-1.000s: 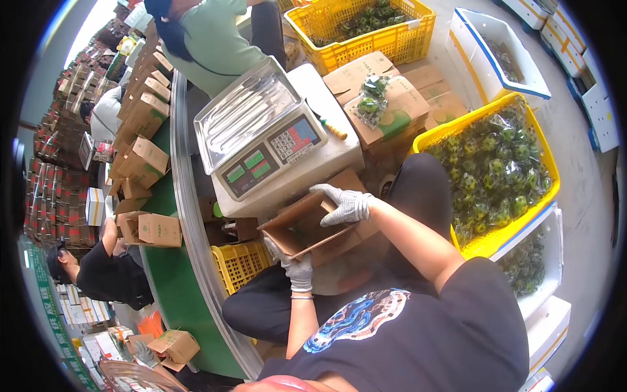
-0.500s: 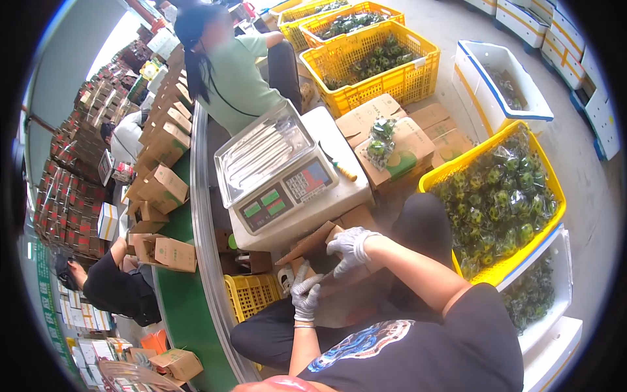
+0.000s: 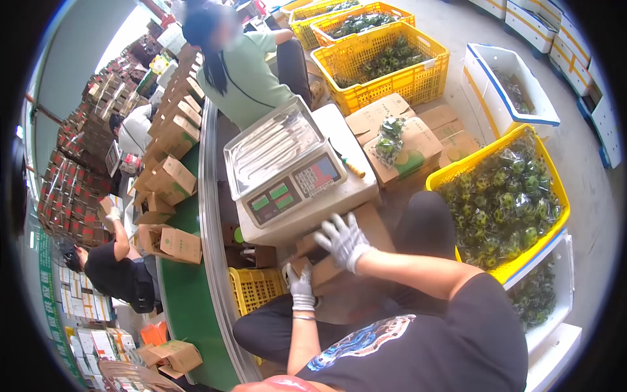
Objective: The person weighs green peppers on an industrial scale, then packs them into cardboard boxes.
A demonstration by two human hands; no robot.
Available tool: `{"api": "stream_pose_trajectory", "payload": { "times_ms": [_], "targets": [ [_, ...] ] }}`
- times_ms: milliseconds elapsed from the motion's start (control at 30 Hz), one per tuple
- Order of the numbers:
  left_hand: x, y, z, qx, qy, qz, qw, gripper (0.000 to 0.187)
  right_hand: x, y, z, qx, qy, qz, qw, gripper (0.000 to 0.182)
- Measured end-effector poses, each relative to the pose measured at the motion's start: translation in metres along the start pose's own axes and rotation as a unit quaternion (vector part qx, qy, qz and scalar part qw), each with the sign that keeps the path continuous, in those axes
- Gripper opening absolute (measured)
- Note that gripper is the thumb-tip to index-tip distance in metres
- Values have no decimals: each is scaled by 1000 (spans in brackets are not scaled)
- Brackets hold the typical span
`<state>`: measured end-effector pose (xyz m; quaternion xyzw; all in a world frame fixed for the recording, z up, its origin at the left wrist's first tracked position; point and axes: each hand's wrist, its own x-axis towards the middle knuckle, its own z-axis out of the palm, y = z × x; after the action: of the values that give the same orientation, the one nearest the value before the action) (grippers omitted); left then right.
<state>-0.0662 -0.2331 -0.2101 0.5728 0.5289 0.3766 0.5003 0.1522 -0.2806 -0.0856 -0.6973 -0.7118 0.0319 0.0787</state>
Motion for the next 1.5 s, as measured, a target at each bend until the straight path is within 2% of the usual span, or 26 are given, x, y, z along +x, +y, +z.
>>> {"api": "stream_pose_trajectory", "payload": {
  "times_ms": [33,167,200,233,300,367,433,533,567,633,700,767,833,933,1033,1133,1167,1200,1233,1267,1300,1367,1400,1433,1467,1500],
  "targets": [
    [0,-2,-1,58,28,55,996,82,-10,-4,13,1,10,-13,1000,65],
    [-2,38,8,77,19,-31,996,77,-47,-1,34,25,97,-160,982,55],
    [1,32,9,-56,22,-43,997,72,-40,2,24,82,8,-158,984,56],
    [5,39,5,-44,-8,-32,999,65,-32,6,25,223,12,-93,970,58],
    [8,57,3,-30,-8,-49,998,61,-14,8,26,303,164,30,938,61],
    [17,39,-2,28,-10,-21,999,62,3,7,22,339,81,165,923,66],
    [21,21,-6,177,5,32,984,65,13,5,31,330,-78,227,913,70],
    [22,32,1,261,18,-20,965,70,22,8,23,295,-127,226,920,74],
    [23,38,3,273,29,-20,962,73,19,13,21,270,-105,209,934,74],
    [13,67,11,413,91,81,902,76,30,30,12,225,-37,181,957,74],
    [8,106,30,529,47,101,841,75,45,74,-9,191,112,210,952,76],
    [14,97,44,567,23,216,794,56,64,124,-40,194,112,291,930,86],
    [16,105,61,563,-27,220,796,54,85,172,-36,12,61,363,930,92],
    [26,79,70,517,-91,255,812,59,95,226,-37,-84,-43,375,922,89],
    [29,81,73,522,-96,238,813,57,101,258,-24,43,-78,383,920,80],
    [33,74,59,439,-86,315,837,51,106,268,-25,24,-81,388,918,61],
    [29,75,53,436,-93,321,836,52,109,276,-18,1,-123,357,926,52],
    [18,96,55,438,-120,312,834,69,111,284,-1,-10,-113,344,932,46],
    [15,98,56,468,-162,339,800,91,105,277,-11,-11,-110,337,935,43],
    [8,118,60,551,-207,335,736,105,100,269,-12,15,-23,366,930,43],
    [7,128,63,595,-233,281,716,103,102,278,-10,95,-40,340,935,43],
    [17,129,67,574,-239,279,732,105,87,270,-26,448,48,296,842,34],
    [32,124,60,480,-260,293,785,102,82,263,-33,605,110,202,762,27],
    [45,115,45,435,-221,316,814,100,75,250,-46,688,131,164,695,33],
    [50,119,38,231,-205,232,922,102,51,223,-71,721,180,148,652,47],
    [40,143,31,29,-181,82,980,92,43,208,-65,761,234,98,597,56]
  ]
}}
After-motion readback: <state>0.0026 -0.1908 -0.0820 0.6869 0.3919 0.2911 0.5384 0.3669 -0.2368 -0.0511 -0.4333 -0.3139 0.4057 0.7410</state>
